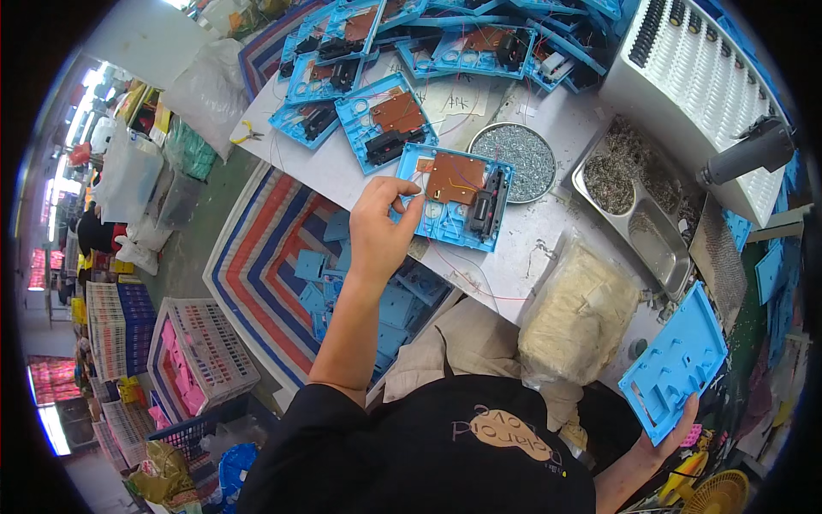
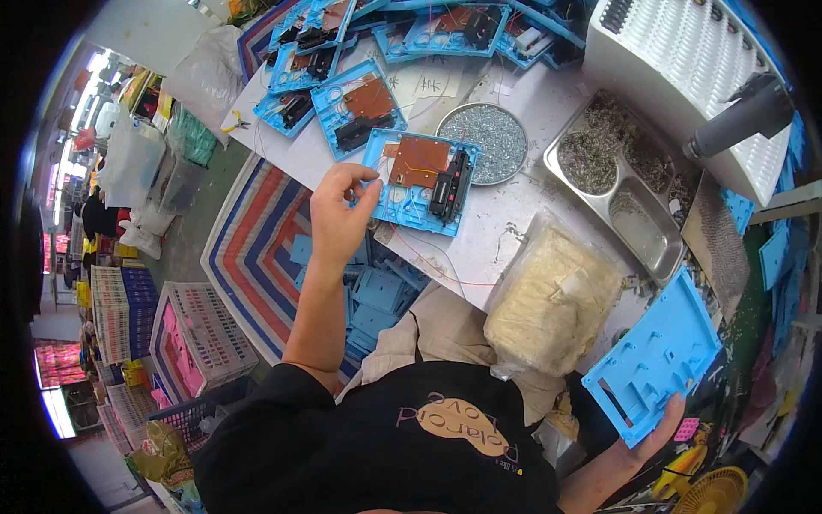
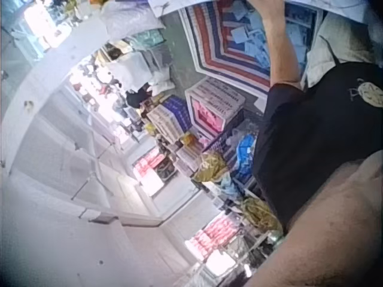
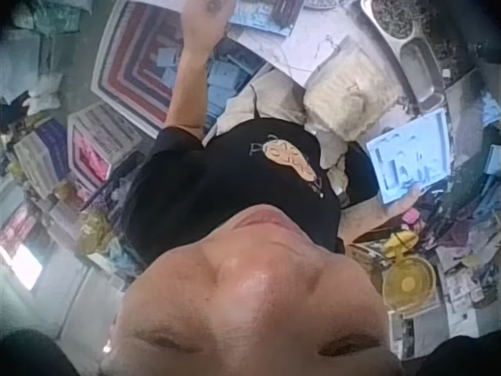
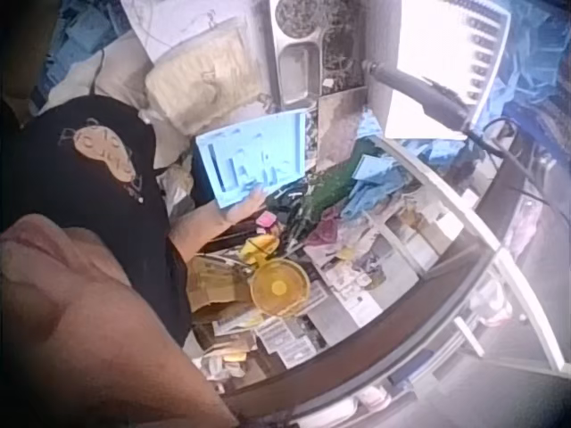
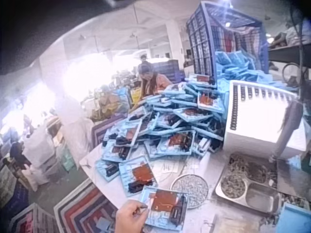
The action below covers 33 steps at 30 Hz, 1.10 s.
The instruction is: Assembling components into a blue electronic housing, including soldering wires and securing the casing with an electric screwdriver.
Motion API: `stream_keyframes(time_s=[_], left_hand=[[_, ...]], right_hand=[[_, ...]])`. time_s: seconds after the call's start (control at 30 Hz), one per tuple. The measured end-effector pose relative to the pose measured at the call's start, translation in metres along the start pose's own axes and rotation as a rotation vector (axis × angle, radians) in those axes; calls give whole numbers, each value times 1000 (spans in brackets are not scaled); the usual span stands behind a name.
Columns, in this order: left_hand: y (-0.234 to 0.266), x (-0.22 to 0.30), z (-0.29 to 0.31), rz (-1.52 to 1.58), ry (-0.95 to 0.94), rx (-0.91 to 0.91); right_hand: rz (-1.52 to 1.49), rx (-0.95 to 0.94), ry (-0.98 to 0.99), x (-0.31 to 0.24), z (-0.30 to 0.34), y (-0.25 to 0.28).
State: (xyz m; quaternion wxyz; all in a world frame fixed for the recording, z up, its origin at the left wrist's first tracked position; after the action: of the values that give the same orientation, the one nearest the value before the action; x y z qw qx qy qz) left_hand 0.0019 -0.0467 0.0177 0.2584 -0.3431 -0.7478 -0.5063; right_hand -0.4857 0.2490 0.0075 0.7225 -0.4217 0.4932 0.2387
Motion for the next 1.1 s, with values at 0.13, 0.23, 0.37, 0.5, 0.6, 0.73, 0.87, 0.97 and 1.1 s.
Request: stream_keyframes(time_s=[0.13,0.23,0.37,0.5,0.6,0.73,0.87,0.97,1.1], left_hand=[[-10,6,-13,-29,-163,-41],[-12,15,-19,-75,-278,-10],[-10,44,-11,74,-120,102],[-44,84,2,-70,-460,-357],[-7,74,-96,-119,-317,-65],[112,83,-219,258,-269,783],[-3,187,-139,-107,-926,472],[5,183,-149,-157,-844,469],[-19,166,-129,55,-751,317]], right_hand=[[-24,22,32,5,1,8],[-8,53,60,5,1,3],[-27,30,115,6,-2,-7],[54,60,85,4,-6,-23],[36,37,113,-6,0,-19],[-76,27,89,4,0,-18],[-4,89,104,16,3,-14],[54,76,123,8,8,-9],[-75,171,172,-5,15,24]])
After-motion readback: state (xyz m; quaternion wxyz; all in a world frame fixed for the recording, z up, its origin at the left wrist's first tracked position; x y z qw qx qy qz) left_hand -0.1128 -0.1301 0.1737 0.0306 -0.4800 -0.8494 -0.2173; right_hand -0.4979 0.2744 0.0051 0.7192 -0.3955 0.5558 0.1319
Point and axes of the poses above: each hand's wrist, its own z-axis away from the middle knuckle, its own y-axis out of the back of the hand, x = y × z, the point moved 5 cm from there along -z, towards the middle knuckle, and after that the axes turned 1 degree about -z, right-handed, at the moved point
